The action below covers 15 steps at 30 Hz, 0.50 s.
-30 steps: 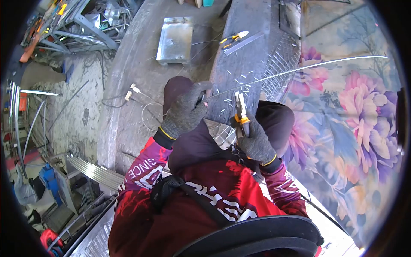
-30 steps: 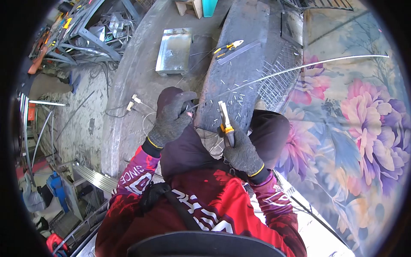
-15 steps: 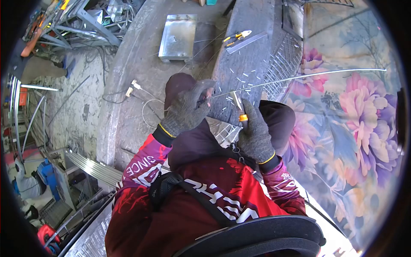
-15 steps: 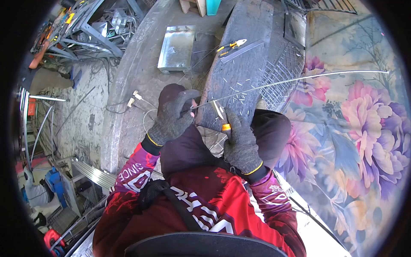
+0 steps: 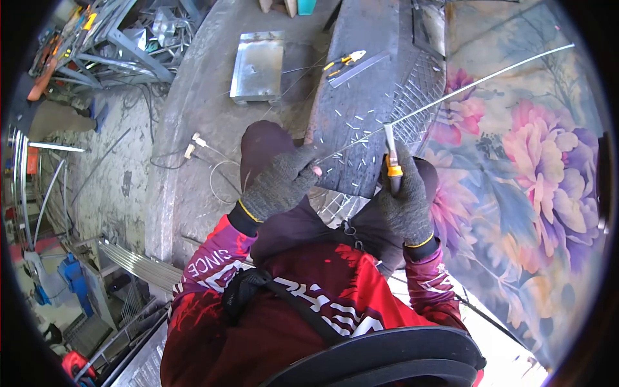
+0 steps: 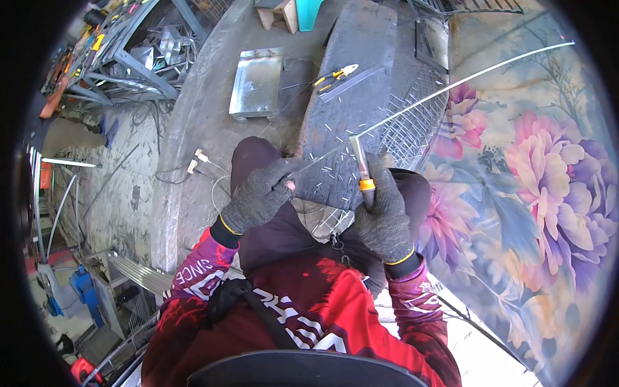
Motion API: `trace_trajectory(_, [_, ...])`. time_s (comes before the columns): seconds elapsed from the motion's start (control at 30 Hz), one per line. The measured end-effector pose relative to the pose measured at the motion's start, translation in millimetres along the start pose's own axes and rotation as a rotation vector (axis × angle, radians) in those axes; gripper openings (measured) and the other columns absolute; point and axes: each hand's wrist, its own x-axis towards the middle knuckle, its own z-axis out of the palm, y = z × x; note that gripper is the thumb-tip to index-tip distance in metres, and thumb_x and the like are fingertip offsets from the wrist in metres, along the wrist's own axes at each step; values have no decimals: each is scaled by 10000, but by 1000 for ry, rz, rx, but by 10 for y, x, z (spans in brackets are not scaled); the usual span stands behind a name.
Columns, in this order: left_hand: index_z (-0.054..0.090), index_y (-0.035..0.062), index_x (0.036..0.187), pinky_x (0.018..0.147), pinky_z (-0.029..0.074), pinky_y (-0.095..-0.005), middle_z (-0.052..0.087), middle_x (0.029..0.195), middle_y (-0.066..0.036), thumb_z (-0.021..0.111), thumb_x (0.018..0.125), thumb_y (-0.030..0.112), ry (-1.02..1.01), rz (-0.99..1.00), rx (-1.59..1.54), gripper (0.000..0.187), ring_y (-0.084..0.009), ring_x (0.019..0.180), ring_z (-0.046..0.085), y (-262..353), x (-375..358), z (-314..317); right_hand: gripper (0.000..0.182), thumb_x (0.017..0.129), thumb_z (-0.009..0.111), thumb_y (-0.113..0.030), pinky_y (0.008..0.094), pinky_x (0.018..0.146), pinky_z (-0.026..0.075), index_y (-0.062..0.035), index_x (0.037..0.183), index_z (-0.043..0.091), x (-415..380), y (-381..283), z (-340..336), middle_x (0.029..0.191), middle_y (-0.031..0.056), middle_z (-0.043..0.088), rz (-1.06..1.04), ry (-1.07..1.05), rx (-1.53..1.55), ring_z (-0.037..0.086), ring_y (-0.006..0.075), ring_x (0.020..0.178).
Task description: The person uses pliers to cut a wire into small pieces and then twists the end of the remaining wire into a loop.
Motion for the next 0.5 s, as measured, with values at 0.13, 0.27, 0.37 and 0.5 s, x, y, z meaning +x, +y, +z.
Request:
trace_trajectory(0.13, [666,1,1179,784,520,-411,699,959,-178,580,977,179,143,166,20,283,-306,855,681,-104,125,97,740,770,487,137,292,996,431,-22,1486,384,-77,-9,-14,1207,107,577,-7,-28,126,576,207,1107])
trace_trajectory(0.27, [692,-20,1072,723,518,-416,696,890,-186,593,970,212,157,173,20,272,-324,788,678,51,252,-31,704,771,616,70,262,848,495,-40,1438,420,-184,-20,-87,1192,69,589,338,-450,711,593,109,1012])
trace_trajectory(0.37, [690,-27,1003,674,502,-420,684,845,-177,596,963,218,22,180,45,265,-339,721,655,81,309,-104,643,749,640,67,273,826,499,-28,1365,482,-270,-10,-40,1138,45,609,348,-480,777,605,127,967])
trace_trajectory(0.5, [681,-14,924,627,475,-437,649,746,-146,614,953,245,58,245,126,270,-350,652,613,159,335,-13,627,744,640,67,283,861,492,-6,1351,504,-262,-168,-75,1076,50,633,318,-523,704,612,142,959])
